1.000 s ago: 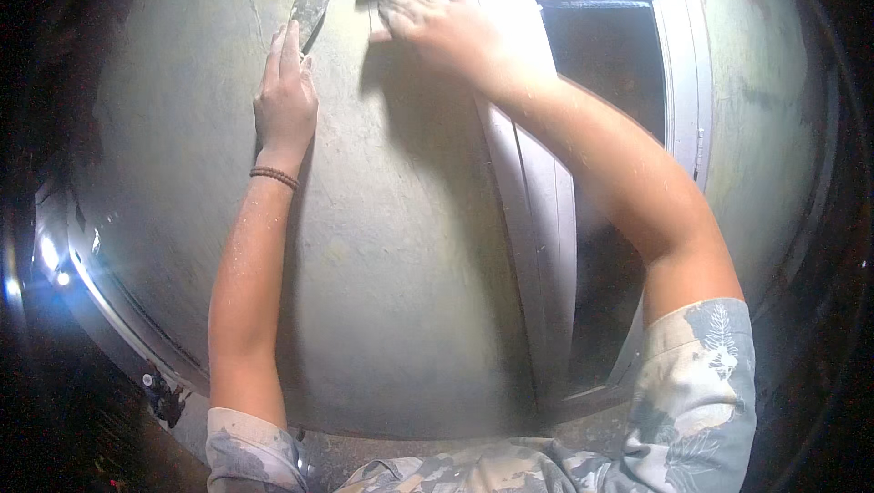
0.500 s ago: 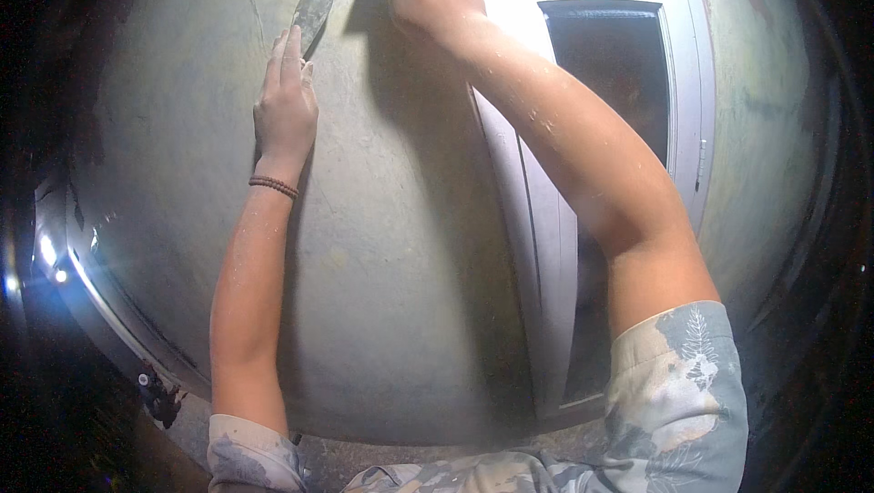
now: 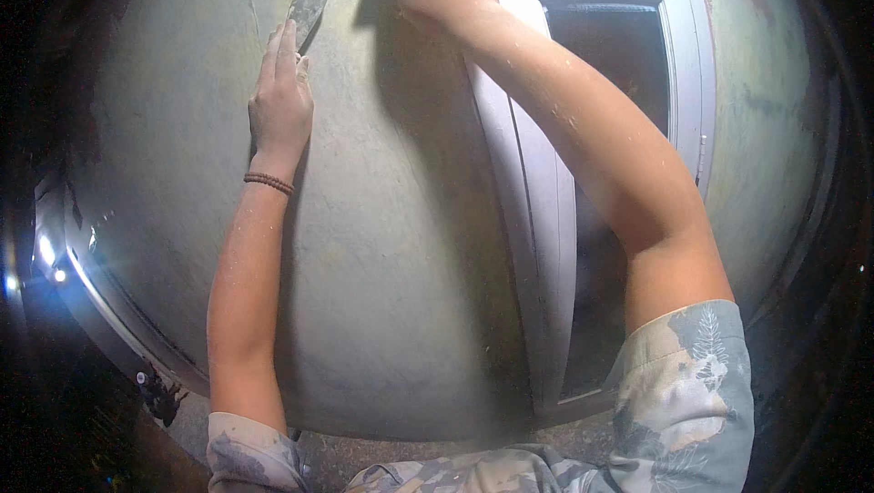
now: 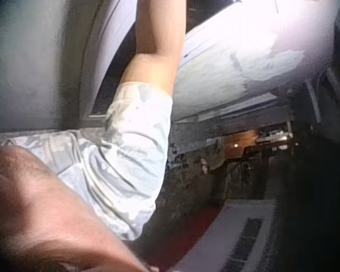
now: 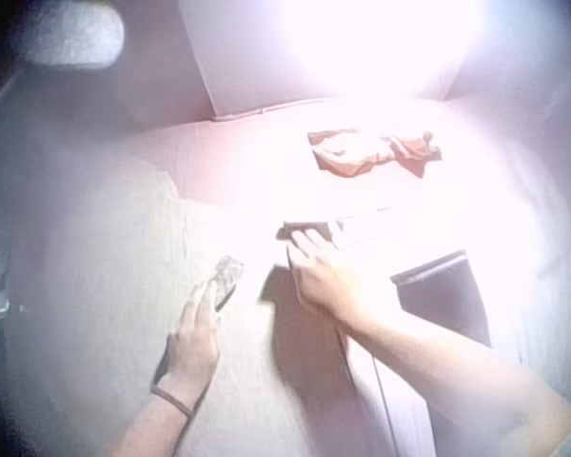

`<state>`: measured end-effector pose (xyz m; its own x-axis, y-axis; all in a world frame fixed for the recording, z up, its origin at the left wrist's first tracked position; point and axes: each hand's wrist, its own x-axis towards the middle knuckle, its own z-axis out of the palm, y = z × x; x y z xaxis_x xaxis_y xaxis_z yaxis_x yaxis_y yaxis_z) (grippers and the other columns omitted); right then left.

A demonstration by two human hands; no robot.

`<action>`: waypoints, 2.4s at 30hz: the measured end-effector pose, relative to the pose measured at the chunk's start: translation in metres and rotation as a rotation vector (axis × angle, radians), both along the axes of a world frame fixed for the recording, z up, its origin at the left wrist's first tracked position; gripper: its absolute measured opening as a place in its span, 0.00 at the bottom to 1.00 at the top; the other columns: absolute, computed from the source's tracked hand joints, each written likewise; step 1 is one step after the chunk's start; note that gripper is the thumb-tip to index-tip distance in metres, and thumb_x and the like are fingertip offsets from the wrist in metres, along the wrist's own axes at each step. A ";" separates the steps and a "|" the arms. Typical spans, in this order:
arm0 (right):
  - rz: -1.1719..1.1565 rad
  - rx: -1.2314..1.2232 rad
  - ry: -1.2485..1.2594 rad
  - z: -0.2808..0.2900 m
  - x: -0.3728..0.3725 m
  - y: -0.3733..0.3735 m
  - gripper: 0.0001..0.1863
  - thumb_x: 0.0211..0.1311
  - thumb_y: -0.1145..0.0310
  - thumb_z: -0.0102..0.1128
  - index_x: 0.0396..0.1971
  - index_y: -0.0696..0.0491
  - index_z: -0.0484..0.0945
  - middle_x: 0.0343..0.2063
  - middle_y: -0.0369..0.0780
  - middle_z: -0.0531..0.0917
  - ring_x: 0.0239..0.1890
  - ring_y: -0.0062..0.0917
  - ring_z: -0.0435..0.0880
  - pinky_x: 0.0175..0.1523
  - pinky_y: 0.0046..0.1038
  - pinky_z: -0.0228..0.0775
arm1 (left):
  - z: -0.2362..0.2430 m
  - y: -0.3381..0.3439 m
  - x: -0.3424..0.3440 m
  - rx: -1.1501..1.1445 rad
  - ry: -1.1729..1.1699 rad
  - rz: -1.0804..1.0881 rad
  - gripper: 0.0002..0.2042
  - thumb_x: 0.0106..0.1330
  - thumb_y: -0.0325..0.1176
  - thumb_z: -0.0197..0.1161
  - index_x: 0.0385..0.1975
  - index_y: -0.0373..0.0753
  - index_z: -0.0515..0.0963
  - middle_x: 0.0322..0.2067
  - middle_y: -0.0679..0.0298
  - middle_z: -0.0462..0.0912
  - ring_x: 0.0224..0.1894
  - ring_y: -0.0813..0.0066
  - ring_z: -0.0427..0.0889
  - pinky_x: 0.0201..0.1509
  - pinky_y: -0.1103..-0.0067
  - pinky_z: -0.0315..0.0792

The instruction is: The person applies plaster to a wall using a trowel and a smaller tool, smoothing the surface in repeated strokes. The person works on a large vertical wall section, spreading and leveling the material across the surface.

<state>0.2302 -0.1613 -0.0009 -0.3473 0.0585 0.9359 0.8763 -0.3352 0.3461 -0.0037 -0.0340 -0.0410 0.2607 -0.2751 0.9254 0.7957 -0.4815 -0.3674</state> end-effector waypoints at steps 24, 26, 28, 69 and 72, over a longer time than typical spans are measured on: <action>0.083 -0.113 0.062 0.003 -0.021 0.009 0.21 0.75 0.70 0.49 0.65 0.52 0.75 0.63 0.45 0.79 0.69 0.31 0.75 0.76 0.37 0.62 | 0.014 -0.003 -0.014 -0.059 -0.018 -0.036 0.25 0.76 0.31 0.54 0.73 0.44 0.62 0.65 0.54 0.75 0.59 0.60 0.83 0.58 0.69 0.85; 0.099 -0.071 -0.111 -0.042 -0.023 0.021 0.21 0.75 0.70 0.50 0.64 0.52 0.76 0.65 0.44 0.78 0.70 0.31 0.74 0.77 0.39 0.60 | 0.015 -0.002 -0.014 -0.046 -0.019 -0.046 0.25 0.76 0.31 0.54 0.73 0.44 0.62 0.64 0.54 0.75 0.59 0.59 0.83 0.57 0.69 0.85; 0.070 -0.255 -0.241 -0.105 -0.031 0.012 0.21 0.74 0.71 0.52 0.65 0.51 0.75 0.68 0.42 0.74 0.73 0.30 0.70 0.79 0.40 0.57 | 0.015 -0.001 -0.014 0.032 -0.023 -0.072 0.25 0.77 0.32 0.53 0.73 0.44 0.62 0.63 0.53 0.76 0.58 0.57 0.84 0.56 0.67 0.85; 0.342 -0.093 0.077 -0.202 0.005 0.033 0.25 0.65 0.75 0.56 0.63 0.53 0.78 0.63 0.45 0.80 0.68 0.40 0.76 0.74 0.44 0.64 | 0.024 0.004 -0.013 -0.006 -0.018 -0.236 0.21 0.73 0.30 0.54 0.65 0.36 0.71 0.57 0.44 0.79 0.59 0.44 0.78 0.62 0.59 0.73; 0.299 -0.301 0.062 -0.276 -0.009 0.026 0.24 0.62 0.73 0.58 0.60 0.57 0.79 0.63 0.47 0.80 0.69 0.39 0.76 0.74 0.44 0.65 | 0.024 0.009 -0.014 -0.031 -0.014 -0.173 0.21 0.73 0.30 0.54 0.66 0.36 0.70 0.57 0.43 0.79 0.59 0.44 0.78 0.61 0.59 0.73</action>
<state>0.2215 -0.1351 -0.2764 -0.3338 0.2374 0.9122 0.9419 0.0444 0.3331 -0.0173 -0.0255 -0.0172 0.1986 -0.2860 0.9374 0.7050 -0.6227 -0.3394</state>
